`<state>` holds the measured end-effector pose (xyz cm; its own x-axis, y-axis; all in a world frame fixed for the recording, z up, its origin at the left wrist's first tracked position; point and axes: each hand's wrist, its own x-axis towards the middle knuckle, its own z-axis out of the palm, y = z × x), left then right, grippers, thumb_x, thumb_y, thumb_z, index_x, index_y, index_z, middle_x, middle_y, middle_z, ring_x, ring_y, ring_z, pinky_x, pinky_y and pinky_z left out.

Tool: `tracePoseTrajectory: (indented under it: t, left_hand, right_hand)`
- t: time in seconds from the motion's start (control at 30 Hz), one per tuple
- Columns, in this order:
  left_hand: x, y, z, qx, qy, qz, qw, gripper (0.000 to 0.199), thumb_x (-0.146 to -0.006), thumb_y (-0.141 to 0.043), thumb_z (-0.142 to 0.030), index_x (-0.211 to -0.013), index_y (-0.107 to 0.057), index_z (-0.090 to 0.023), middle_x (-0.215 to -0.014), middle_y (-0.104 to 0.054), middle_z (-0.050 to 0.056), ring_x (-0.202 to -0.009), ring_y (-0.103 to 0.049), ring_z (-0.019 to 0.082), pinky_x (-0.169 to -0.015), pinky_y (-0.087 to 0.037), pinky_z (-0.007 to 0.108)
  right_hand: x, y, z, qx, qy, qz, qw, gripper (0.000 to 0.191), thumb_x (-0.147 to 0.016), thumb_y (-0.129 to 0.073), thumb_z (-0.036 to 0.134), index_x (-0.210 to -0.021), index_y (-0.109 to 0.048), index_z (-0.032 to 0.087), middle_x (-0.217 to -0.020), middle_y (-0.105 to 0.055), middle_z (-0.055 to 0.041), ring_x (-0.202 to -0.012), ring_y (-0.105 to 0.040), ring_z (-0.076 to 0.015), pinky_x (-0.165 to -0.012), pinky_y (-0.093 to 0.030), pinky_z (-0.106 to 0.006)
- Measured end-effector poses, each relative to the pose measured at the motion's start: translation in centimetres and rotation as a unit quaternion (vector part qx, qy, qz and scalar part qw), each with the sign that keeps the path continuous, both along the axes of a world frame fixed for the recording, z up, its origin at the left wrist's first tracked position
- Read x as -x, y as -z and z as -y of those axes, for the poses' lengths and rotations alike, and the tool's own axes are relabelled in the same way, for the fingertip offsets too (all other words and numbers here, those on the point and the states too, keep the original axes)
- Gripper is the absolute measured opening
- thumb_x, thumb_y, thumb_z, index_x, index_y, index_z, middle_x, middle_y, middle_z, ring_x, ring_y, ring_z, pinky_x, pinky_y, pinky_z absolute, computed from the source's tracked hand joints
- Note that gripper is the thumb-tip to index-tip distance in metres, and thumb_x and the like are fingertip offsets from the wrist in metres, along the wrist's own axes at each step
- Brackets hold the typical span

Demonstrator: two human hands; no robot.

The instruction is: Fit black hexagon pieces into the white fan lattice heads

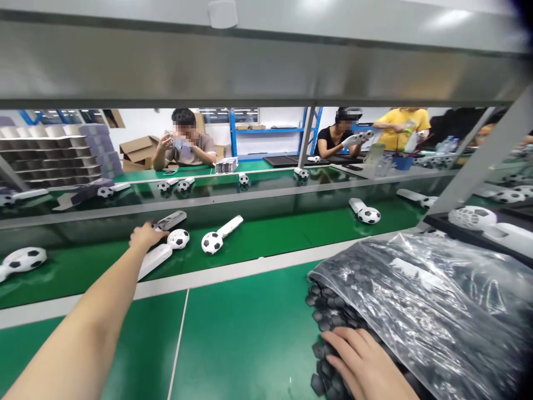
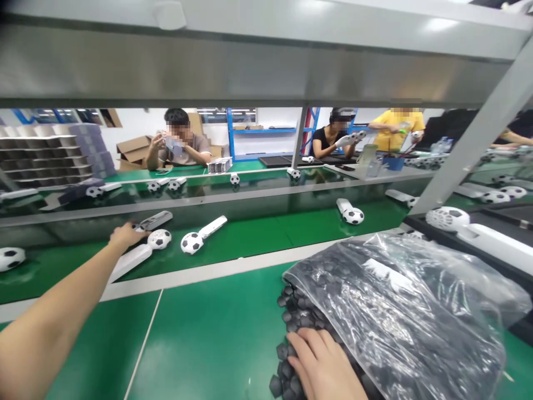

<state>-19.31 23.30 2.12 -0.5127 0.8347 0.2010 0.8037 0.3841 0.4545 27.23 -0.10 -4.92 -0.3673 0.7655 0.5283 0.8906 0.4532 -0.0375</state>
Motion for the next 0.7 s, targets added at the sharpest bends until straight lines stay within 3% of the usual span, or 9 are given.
tracePoseTrajectory:
  t: [0.1,0.17,0.23,0.33,0.4,0.47,0.57,0.7]
  left_hand:
    - [0.6,0.4,0.6,0.003,0.020,0.009,1.000,0.063,-0.062,-0.059,-0.048,-0.109,-0.049,-0.008,-0.102,-0.055,0.017,-0.103,-0.049,0.041,-0.071,-0.043,0.042]
    - [0.2,-0.6,1.3,-0.016,0.041,0.009,0.999,0.064,-0.066,-0.056,-0.052,-0.110,-0.048,-0.007,-0.100,-0.057,0.014,-0.101,-0.053,0.038,-0.069,-0.045,0.038]
    - [-0.4,-2.8,2.5,-0.051,0.053,0.002,0.997,0.070,-0.070,-0.051,-0.058,-0.114,-0.043,-0.004,-0.105,-0.057,0.015,-0.098,-0.055,0.037,-0.069,-0.045,0.038]
    - [-1.9,-7.4,5.3,-0.110,0.080,-0.027,0.990,0.074,-0.072,-0.050,-0.059,-0.123,-0.035,-0.007,-0.118,-0.051,0.014,-0.100,-0.054,0.033,-0.077,-0.045,0.038]
    - [-3.7,-10.0,8.1,-0.130,0.131,-0.057,0.981,0.066,-0.070,-0.056,-0.052,-0.122,-0.038,-0.016,-0.122,-0.049,0.008,-0.104,-0.052,0.027,-0.085,-0.042,0.034]
    - [-6.3,-11.2,11.5,-0.120,0.212,-0.090,0.966,0.059,-0.068,-0.061,-0.046,-0.119,-0.043,-0.023,-0.122,-0.049,0.002,-0.106,-0.051,0.024,-0.090,-0.040,0.031]
    - [-11.1,-10.0,16.6,-0.069,0.352,-0.156,0.921,0.057,-0.063,-0.062,-0.037,-0.114,-0.045,-0.020,-0.112,-0.054,0.005,-0.099,-0.054,0.025,-0.085,-0.043,0.032]
    - [-17.2,-5.2,20.9,0.061,0.451,-0.110,0.884,0.058,-0.063,-0.057,-0.030,-0.119,-0.043,-0.024,-0.112,-0.055,0.005,-0.092,-0.058,0.024,-0.073,-0.047,0.031]
  right_hand:
    - [0.2,-0.3,-0.1,-0.007,0.001,-0.012,1.000,0.034,-0.093,-0.029,0.027,-0.092,-0.062,0.024,-0.084,-0.064,-0.0037,-0.072,-0.059,-0.0175,-0.060,-0.048,-0.028]
    - [0.4,-0.6,0.0,-0.001,-0.001,-0.024,1.000,0.033,-0.093,-0.028,0.026,-0.089,-0.061,0.024,-0.080,-0.063,-0.0037,-0.069,-0.058,-0.0174,-0.058,-0.047,-0.028]
    - [0.6,-0.8,0.0,0.019,-0.006,-0.038,0.999,0.031,-0.092,-0.030,0.024,-0.086,-0.060,0.023,-0.078,-0.062,-0.0038,-0.068,-0.057,-0.0177,-0.058,-0.047,-0.029]
    - [1.0,-1.0,0.3,0.068,-0.025,-0.060,0.996,0.024,-0.090,-0.036,0.019,-0.081,-0.058,0.021,-0.076,-0.059,-0.0036,-0.070,-0.055,-0.0184,-0.061,-0.047,-0.030]
    - [1.3,-1.1,0.5,0.082,-0.038,-0.075,0.993,0.021,-0.089,-0.038,0.015,-0.083,-0.057,0.020,-0.076,-0.059,-0.0039,-0.072,-0.054,-0.0192,-0.064,-0.047,-0.033]
    - [1.5,-1.2,0.7,0.082,-0.045,-0.087,0.992,0.021,-0.088,-0.038,0.013,-0.097,-0.057,0.018,-0.079,-0.059,-0.0056,-0.075,-0.054,-0.0202,-0.067,-0.048,-0.035]
    - [1.8,-1.7,1.1,0.111,-0.068,-0.100,0.986,0.028,-0.089,-0.037,0.012,-0.112,-0.052,0.016,-0.089,-0.059,-0.0083,-0.082,-0.054,-0.0198,-0.073,-0.048,-0.034]
    - [2.3,-3.7,1.5,0.182,-0.093,-0.117,0.972,0.021,-0.090,-0.037,0.014,-0.096,-0.056,0.018,-0.090,-0.061,-0.0067,-0.086,-0.055,-0.0181,-0.078,-0.046,-0.032]
